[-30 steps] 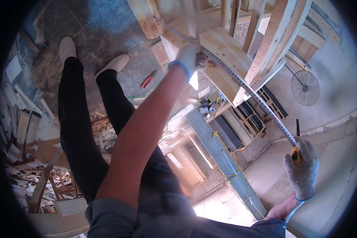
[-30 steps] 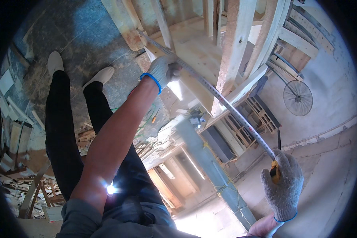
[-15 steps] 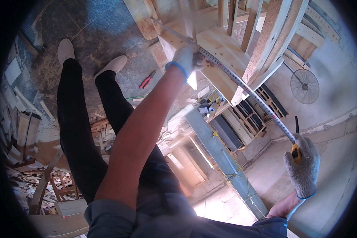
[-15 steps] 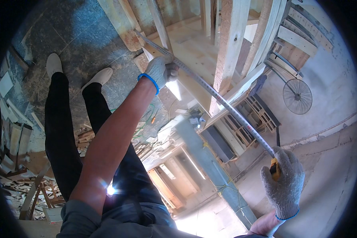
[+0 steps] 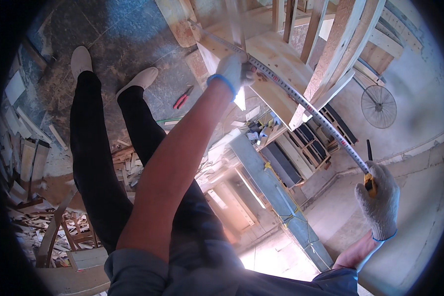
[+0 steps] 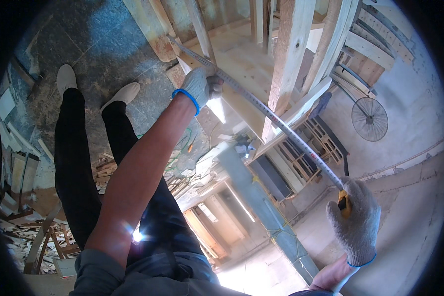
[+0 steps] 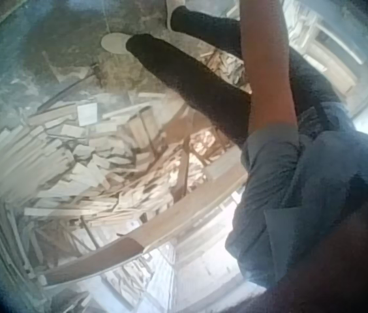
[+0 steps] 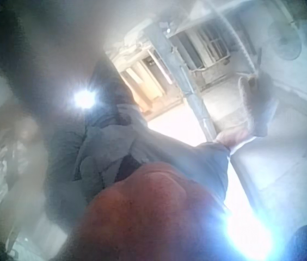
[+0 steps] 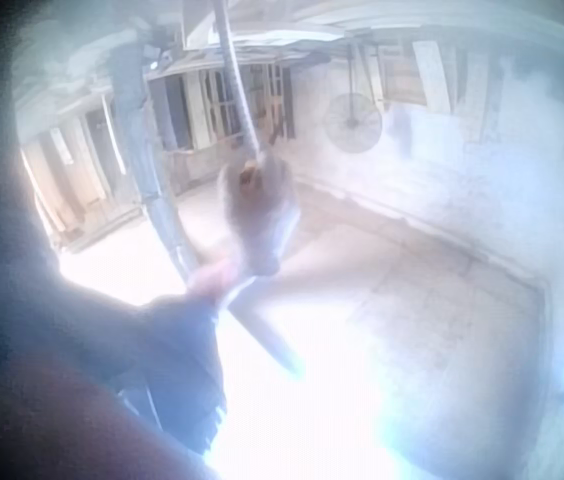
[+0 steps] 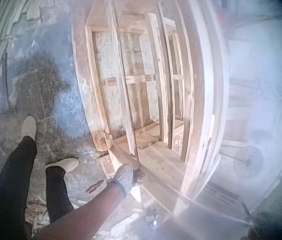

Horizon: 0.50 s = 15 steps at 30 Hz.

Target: The person assembles a wooden frame by measuring and marking lumber, then using a nail gun to fasten pieces together. They repeatedly pick up planks, align them, and drive nails into joints to build a rectangular structure.

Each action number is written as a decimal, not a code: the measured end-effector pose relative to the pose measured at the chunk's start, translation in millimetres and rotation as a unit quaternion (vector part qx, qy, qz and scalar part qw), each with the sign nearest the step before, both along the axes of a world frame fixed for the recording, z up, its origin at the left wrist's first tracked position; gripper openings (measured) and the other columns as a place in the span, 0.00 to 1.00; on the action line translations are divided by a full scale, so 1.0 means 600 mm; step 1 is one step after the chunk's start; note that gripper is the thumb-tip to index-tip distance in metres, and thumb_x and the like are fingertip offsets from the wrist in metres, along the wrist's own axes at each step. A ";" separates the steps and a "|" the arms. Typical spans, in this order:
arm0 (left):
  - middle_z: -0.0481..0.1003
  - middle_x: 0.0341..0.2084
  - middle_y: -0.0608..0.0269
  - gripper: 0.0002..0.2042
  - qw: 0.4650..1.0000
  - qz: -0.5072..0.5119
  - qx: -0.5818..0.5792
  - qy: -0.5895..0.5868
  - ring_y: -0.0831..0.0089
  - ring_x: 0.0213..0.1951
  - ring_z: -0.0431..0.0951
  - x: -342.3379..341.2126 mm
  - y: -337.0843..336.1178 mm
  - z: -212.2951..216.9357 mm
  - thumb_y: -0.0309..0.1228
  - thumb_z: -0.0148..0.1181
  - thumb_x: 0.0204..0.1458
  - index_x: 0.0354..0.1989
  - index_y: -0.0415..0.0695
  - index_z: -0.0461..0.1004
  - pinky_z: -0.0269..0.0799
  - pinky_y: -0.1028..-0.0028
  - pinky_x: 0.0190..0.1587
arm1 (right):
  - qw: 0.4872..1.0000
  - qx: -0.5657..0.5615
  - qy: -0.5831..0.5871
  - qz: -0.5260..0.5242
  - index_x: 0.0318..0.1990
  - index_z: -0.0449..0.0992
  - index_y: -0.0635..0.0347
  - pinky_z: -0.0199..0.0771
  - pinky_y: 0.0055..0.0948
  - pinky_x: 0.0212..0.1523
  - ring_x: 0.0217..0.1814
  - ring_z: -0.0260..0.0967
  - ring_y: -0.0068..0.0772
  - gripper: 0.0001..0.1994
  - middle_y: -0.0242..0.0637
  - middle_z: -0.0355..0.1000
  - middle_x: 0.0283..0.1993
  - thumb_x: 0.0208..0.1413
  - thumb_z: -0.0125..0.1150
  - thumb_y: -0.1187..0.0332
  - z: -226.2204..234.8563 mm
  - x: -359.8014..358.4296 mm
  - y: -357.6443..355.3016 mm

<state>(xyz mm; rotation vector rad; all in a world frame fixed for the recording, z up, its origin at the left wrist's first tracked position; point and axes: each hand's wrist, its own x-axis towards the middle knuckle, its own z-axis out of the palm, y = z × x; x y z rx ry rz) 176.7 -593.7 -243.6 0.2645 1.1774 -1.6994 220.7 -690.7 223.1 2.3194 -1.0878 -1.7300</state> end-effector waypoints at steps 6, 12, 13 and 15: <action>0.72 0.22 0.60 0.07 0.993 -0.017 0.034 -0.112 0.73 0.18 0.69 0.020 0.026 0.029 0.29 0.50 0.64 0.33 0.43 0.71 0.64 0.75 0.19 | 0.997 -0.003 0.003 -0.083 0.54 0.75 0.62 0.78 0.37 0.38 0.37 0.76 0.42 0.21 0.46 0.73 0.40 0.53 0.69 0.66 -0.016 0.005 -0.018; 0.71 0.23 0.60 0.07 0.982 0.011 0.064 -0.177 0.75 0.23 0.69 0.093 0.109 0.047 0.29 0.53 0.65 0.33 0.43 0.71 0.64 0.76 0.24 | 0.991 0.070 -0.054 -0.105 0.54 0.75 0.62 0.77 0.36 0.41 0.37 0.75 0.43 0.21 0.46 0.74 0.41 0.51 0.69 0.70 -0.033 -0.040 -0.049; 0.71 0.23 0.60 0.06 0.979 0.035 0.083 -0.181 0.74 0.23 0.69 0.111 0.121 0.054 0.29 0.54 0.65 0.34 0.43 0.71 0.65 0.75 0.25 | 0.986 0.076 -0.070 -0.128 0.53 0.75 0.63 0.77 0.36 0.41 0.37 0.74 0.41 0.21 0.45 0.74 0.41 0.51 0.69 0.70 -0.039 -0.049 -0.054; 0.71 0.23 0.60 0.06 0.971 0.082 0.122 -0.190 0.73 0.23 0.69 0.146 0.145 0.068 0.30 0.55 0.65 0.36 0.43 0.71 0.65 0.75 0.25 | 0.975 0.090 -0.101 -0.176 0.53 0.76 0.63 0.77 0.34 0.41 0.37 0.73 0.37 0.20 0.44 0.75 0.42 0.52 0.69 0.71 -0.047 -0.065 -0.062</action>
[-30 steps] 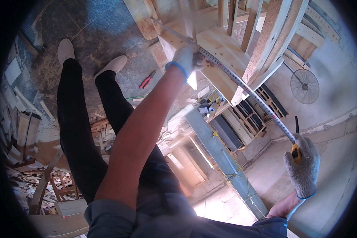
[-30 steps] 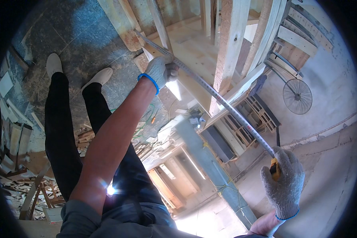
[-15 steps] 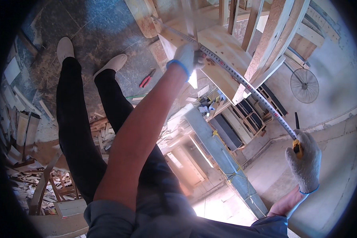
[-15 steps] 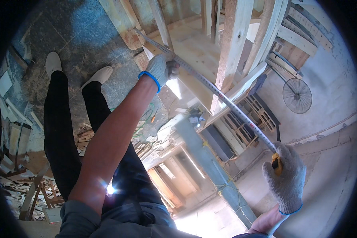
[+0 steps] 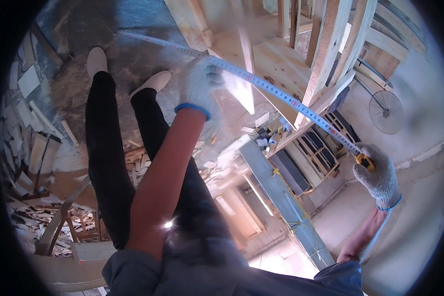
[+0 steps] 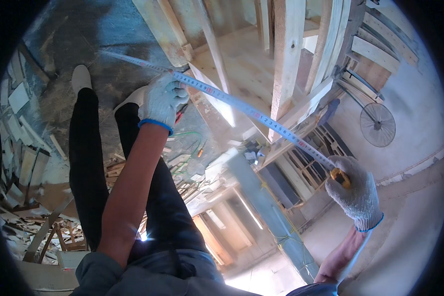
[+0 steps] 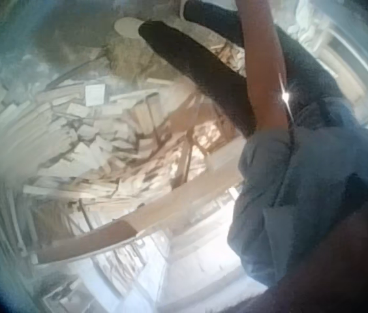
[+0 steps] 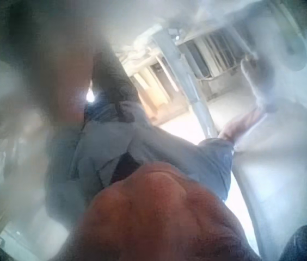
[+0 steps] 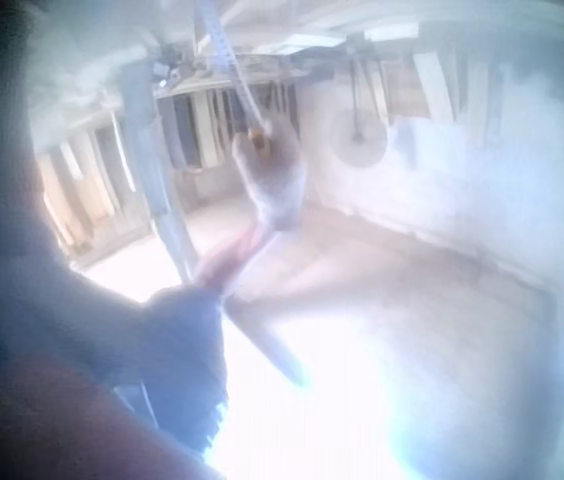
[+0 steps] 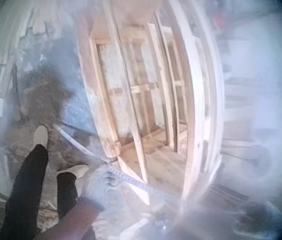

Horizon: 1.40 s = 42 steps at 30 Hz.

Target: The person assembles a wooden frame by measuring and marking lumber, then using a nail gun to fasten pieces together. They repeatedly pick up planks, align them, and drive nails into joints to build a rectangular structure.

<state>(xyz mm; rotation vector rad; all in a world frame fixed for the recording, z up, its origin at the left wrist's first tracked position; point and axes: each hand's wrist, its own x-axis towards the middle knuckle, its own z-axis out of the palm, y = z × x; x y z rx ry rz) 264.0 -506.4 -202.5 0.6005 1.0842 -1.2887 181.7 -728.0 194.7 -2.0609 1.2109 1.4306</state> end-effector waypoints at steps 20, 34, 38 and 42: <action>0.76 0.24 0.56 0.10 0.976 0.013 0.091 -0.195 0.71 0.24 0.73 0.096 0.091 0.106 0.36 0.59 0.65 0.38 0.41 0.74 0.68 0.72 0.30 | 0.991 0.050 -0.035 -0.116 0.54 0.78 0.62 0.76 0.28 0.43 0.40 0.72 0.25 0.19 0.39 0.78 0.43 0.54 0.71 0.72 -0.053 -0.046 -0.018; 0.77 0.27 0.58 0.11 0.938 -0.124 -0.002 -0.324 0.71 0.26 0.77 0.181 0.066 0.201 0.34 0.57 0.66 0.41 0.36 0.76 0.74 0.74 0.30 | 0.915 0.051 -0.188 -0.354 0.53 0.80 0.65 0.75 0.26 0.44 0.41 0.73 0.23 0.18 0.36 0.76 0.44 0.53 0.70 0.75 -0.053 -0.169 0.109; 0.77 0.33 0.58 0.12 0.921 -0.181 -0.101 -0.329 0.67 0.38 0.78 0.189 0.021 0.297 0.35 0.62 0.63 0.44 0.38 0.76 0.75 0.63 0.46 | 0.857 0.044 -0.259 -0.444 0.54 0.81 0.63 0.74 0.24 0.42 0.40 0.71 0.19 0.19 0.33 0.78 0.41 0.54 0.70 0.75 -0.051 -0.245 0.236; 0.76 0.41 0.55 0.11 0.887 -0.286 -0.239 -0.274 0.63 0.48 0.76 0.164 -0.034 0.391 0.34 0.63 0.62 0.45 0.40 0.75 0.70 0.55 0.58 | 0.764 0.011 -0.291 -0.576 0.55 0.82 0.59 0.76 0.30 0.48 0.43 0.74 0.25 0.20 0.36 0.80 0.41 0.53 0.72 0.71 -0.021 -0.258 0.404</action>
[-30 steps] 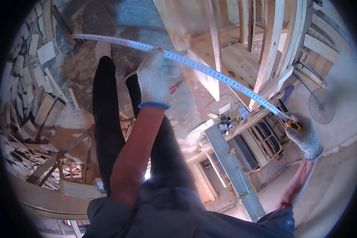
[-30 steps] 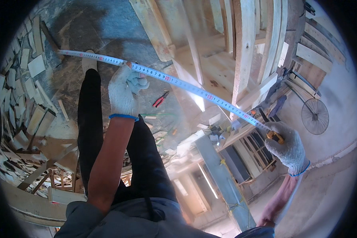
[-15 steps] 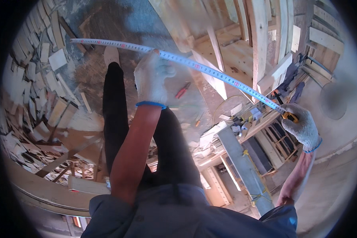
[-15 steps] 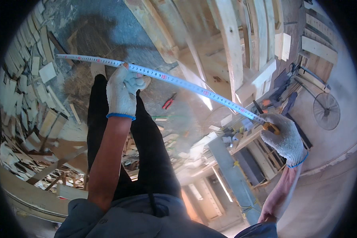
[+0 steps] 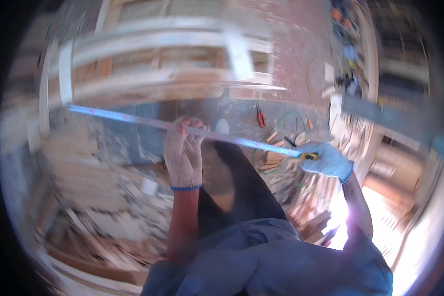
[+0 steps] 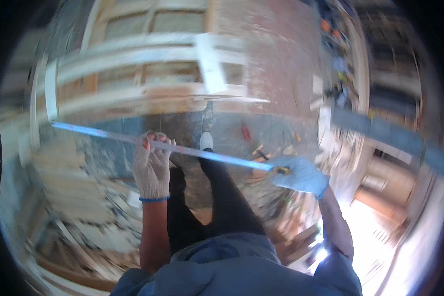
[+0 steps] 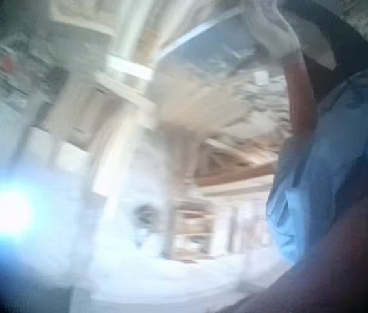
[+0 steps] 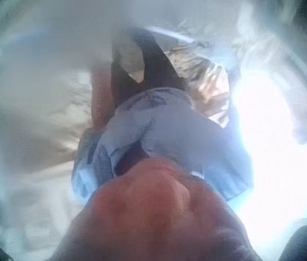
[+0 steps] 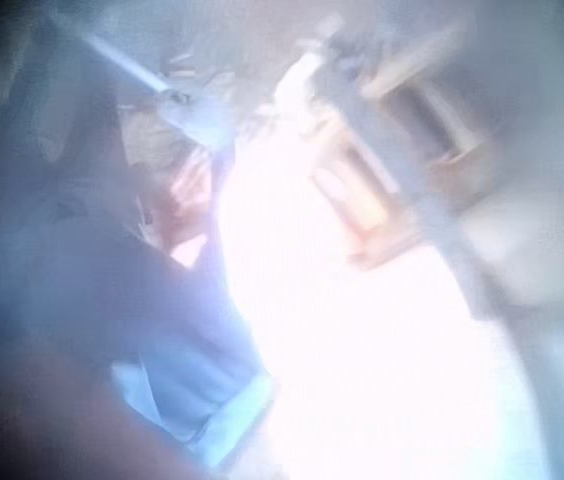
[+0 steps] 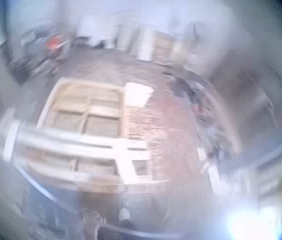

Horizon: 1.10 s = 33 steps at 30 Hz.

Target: The person assembles a wooden frame by measuring and marking lumber, then using a nail gun to fasten pieces together. They repeatedly pick up planks, align them, and drive nails into joints to build a rectangular structure.

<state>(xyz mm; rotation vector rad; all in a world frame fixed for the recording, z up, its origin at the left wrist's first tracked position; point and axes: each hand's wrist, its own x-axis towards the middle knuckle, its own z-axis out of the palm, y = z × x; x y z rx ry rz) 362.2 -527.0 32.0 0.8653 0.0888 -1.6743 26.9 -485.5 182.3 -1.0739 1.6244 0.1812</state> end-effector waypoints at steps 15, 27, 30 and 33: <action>0.80 0.47 0.51 0.10 0.435 -0.800 -0.339 -0.234 0.57 0.50 0.80 -0.176 0.375 0.023 0.27 0.53 0.65 0.47 0.37 0.79 0.73 0.63 0.56 | 0.817 -0.105 0.058 -0.564 0.65 0.69 0.60 0.78 0.48 0.52 0.51 0.78 0.62 0.34 0.59 0.78 0.49 0.54 0.68 0.52 -0.115 0.270 0.550; 0.78 0.51 0.58 0.14 0.399 -0.882 0.252 0.018 0.66 0.50 0.80 -0.443 0.620 0.066 0.31 0.52 0.68 0.58 0.40 0.72 0.76 0.65 0.56 | 0.581 -0.135 0.166 -0.785 0.57 0.74 0.61 0.76 0.45 0.55 0.54 0.76 0.58 0.27 0.55 0.77 0.50 0.53 0.65 0.54 -0.021 0.137 0.765; 0.78 0.50 0.58 0.17 0.329 -0.928 0.172 0.046 0.66 0.50 0.80 -0.549 0.705 0.112 0.37 0.50 0.69 0.60 0.41 0.71 0.75 0.67 0.57 | 0.402 -0.195 0.227 -0.865 0.64 0.70 0.64 0.75 0.40 0.60 0.58 0.77 0.53 0.33 0.54 0.77 0.55 0.53 0.69 0.57 0.008 0.129 0.836; 0.77 0.44 0.53 0.17 0.255 -0.957 -0.140 0.016 0.56 0.49 0.79 -0.635 0.794 0.115 0.43 0.51 0.67 0.54 0.43 0.73 0.76 0.57 0.54 | 0.291 -0.192 0.309 -0.885 0.66 0.70 0.63 0.74 0.40 0.62 0.61 0.76 0.48 0.31 0.53 0.76 0.58 0.55 0.69 0.60 0.034 0.132 0.905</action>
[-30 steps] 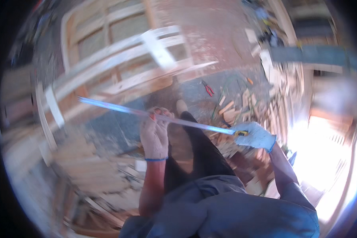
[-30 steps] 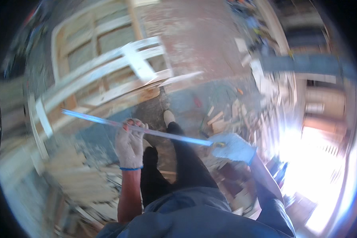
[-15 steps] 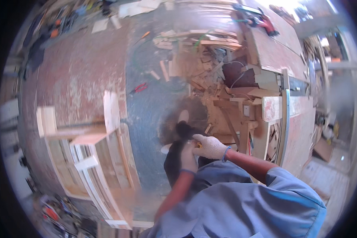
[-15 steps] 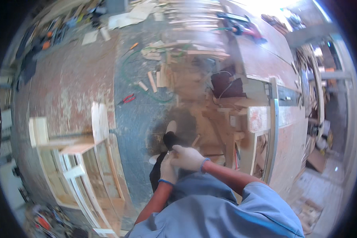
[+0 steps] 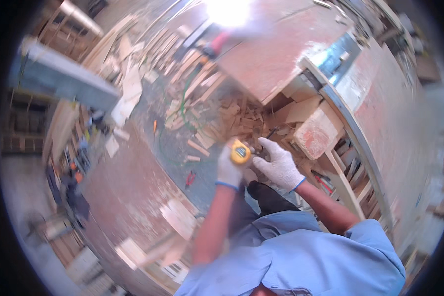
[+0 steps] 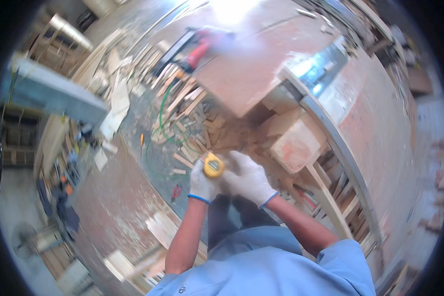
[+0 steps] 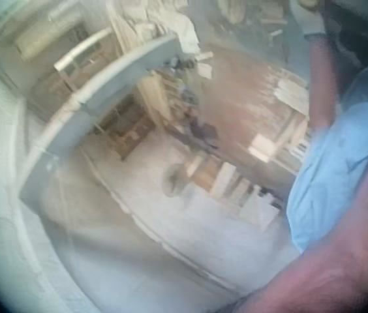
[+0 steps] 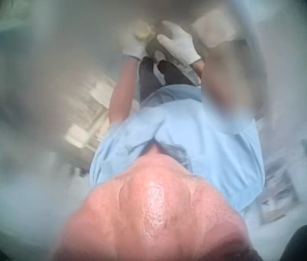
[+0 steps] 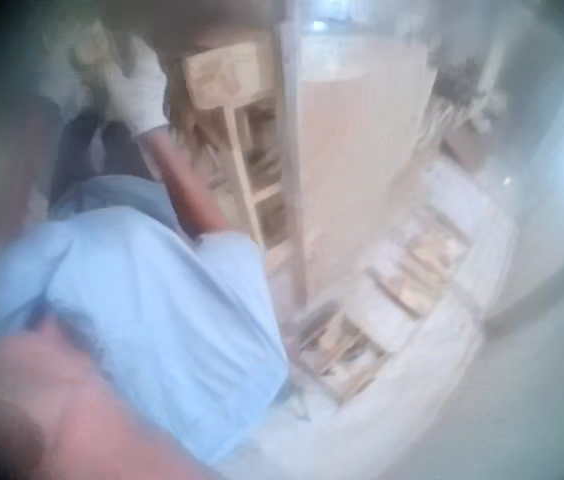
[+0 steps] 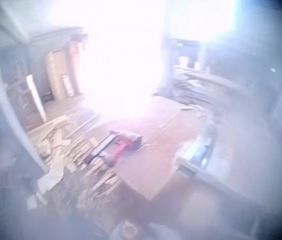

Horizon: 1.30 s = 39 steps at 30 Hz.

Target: The person assembles a wooden frame by measuring and marking lumber, then using a nail gun to fasten pieces together. They repeatedly pick up planks, align them, and drive nails into joints to build a rectangular structure.

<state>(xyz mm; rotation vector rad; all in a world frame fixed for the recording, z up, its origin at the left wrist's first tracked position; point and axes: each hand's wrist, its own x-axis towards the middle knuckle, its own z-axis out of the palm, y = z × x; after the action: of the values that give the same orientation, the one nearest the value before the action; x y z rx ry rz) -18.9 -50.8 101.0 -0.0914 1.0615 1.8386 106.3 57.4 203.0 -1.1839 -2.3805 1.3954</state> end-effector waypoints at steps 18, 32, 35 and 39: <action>0.76 0.53 0.46 0.22 0.328 -0.162 -0.165 0.916 0.45 0.53 0.75 -0.279 0.397 0.001 0.34 0.60 0.52 0.57 0.43 0.76 0.71 0.51 0.57 | 0.855 0.083 -0.045 -0.510 0.55 0.78 0.67 0.75 0.39 0.59 0.58 0.77 0.51 0.22 0.54 0.78 0.55 0.60 0.63 0.58 -0.027 0.385 0.091; 0.75 0.57 0.46 0.18 0.448 -0.335 0.120 0.820 0.48 0.61 0.72 0.211 0.553 0.124 0.24 0.57 0.57 0.58 0.40 0.76 0.66 0.56 0.65 | 0.760 0.415 -0.221 -0.449 0.42 0.79 0.58 0.71 0.47 0.50 0.47 0.74 0.47 0.18 0.43 0.77 0.45 0.58 0.62 0.51 -0.109 0.598 0.367; 0.78 0.48 0.45 0.13 0.442 -0.361 0.158 0.806 0.47 0.52 0.77 0.336 0.639 0.096 0.30 0.55 0.61 0.50 0.40 0.79 0.71 0.56 0.57 | 0.789 0.349 -0.258 -0.436 0.35 0.81 0.57 0.69 0.45 0.50 0.44 0.75 0.44 0.20 0.43 0.79 0.40 0.60 0.57 0.47 -0.138 0.623 0.393; 0.79 0.34 0.45 0.14 0.385 -0.443 0.095 0.804 0.46 0.41 0.78 0.405 0.689 0.054 0.37 0.50 0.64 0.37 0.41 0.80 0.71 0.53 0.45 | 0.808 0.305 -0.266 -0.428 0.27 0.83 0.55 0.69 0.45 0.47 0.39 0.77 0.42 0.25 0.42 0.80 0.31 0.62 0.53 0.45 -0.148 0.609 0.383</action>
<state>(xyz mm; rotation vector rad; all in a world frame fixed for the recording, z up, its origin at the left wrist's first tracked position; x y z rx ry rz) 223.9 362.4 133.5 2.3604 1.4295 0.4157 471.4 287.1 114.5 -2.1610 -1.7987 -0.0026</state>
